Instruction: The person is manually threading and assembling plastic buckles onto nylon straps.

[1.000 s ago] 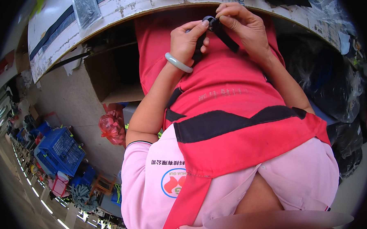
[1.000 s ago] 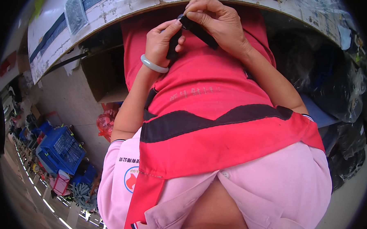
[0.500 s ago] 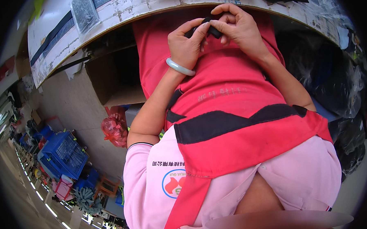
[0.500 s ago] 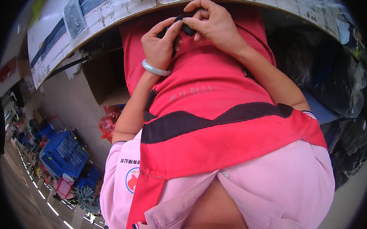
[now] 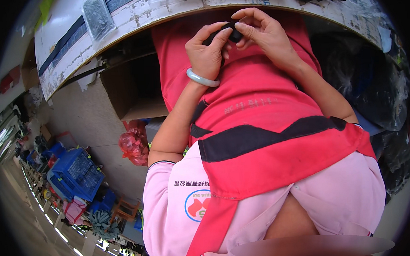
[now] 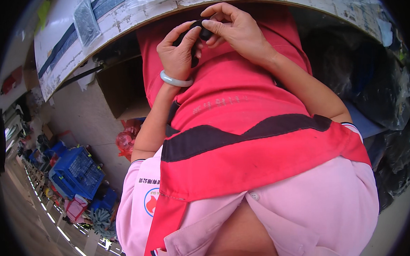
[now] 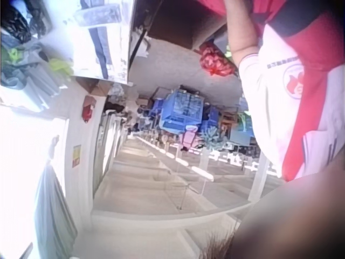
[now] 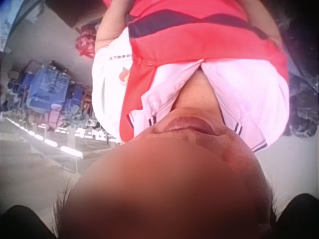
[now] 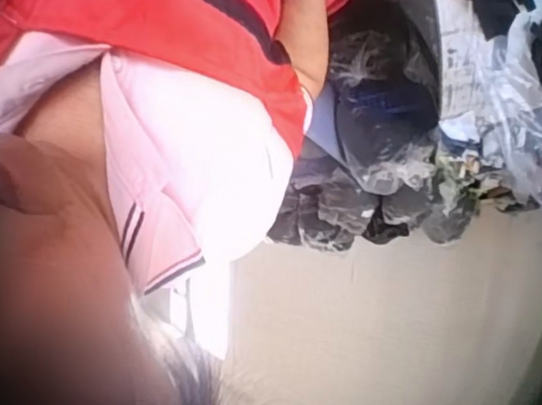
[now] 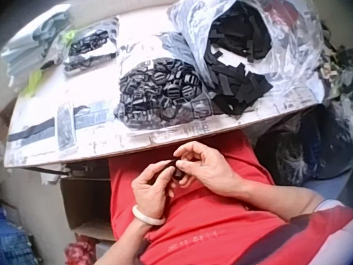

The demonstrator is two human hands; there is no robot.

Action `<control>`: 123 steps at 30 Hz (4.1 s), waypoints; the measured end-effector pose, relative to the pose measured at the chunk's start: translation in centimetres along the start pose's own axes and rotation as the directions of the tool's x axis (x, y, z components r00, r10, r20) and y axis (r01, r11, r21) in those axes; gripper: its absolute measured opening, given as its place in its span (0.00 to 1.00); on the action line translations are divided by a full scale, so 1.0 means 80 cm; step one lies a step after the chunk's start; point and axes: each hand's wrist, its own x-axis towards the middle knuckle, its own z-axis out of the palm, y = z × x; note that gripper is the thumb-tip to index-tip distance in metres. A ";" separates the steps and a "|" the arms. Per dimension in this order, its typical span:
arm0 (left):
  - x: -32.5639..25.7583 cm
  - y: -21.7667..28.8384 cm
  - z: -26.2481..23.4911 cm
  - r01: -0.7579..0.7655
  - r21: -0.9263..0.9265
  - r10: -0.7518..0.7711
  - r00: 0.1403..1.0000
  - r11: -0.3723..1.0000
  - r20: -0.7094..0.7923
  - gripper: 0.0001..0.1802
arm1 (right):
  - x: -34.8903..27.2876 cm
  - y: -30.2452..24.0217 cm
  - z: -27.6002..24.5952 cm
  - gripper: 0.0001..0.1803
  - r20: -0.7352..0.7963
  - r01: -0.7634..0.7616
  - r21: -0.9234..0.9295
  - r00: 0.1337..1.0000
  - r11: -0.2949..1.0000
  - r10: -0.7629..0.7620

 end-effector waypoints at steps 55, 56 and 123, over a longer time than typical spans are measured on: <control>-0.019 0.023 -0.018 -0.270 0.252 0.188 0.934 0.930 0.305 0.08 | 0.036 0.037 -0.058 0.12 0.192 0.148 -0.320 0.977 0.936 -0.089; -0.021 0.023 -0.018 -0.259 0.251 0.178 0.935 0.933 0.306 0.07 | 0.035 0.037 -0.056 0.12 0.183 0.123 -0.279 0.980 0.952 -0.073; 0.025 -0.039 -0.057 0.509 -0.779 -0.341 0.852 0.367 0.396 0.15 | 0.021 0.012 0.037 0.09 0.579 0.705 -0.622 0.707 0.341 -0.406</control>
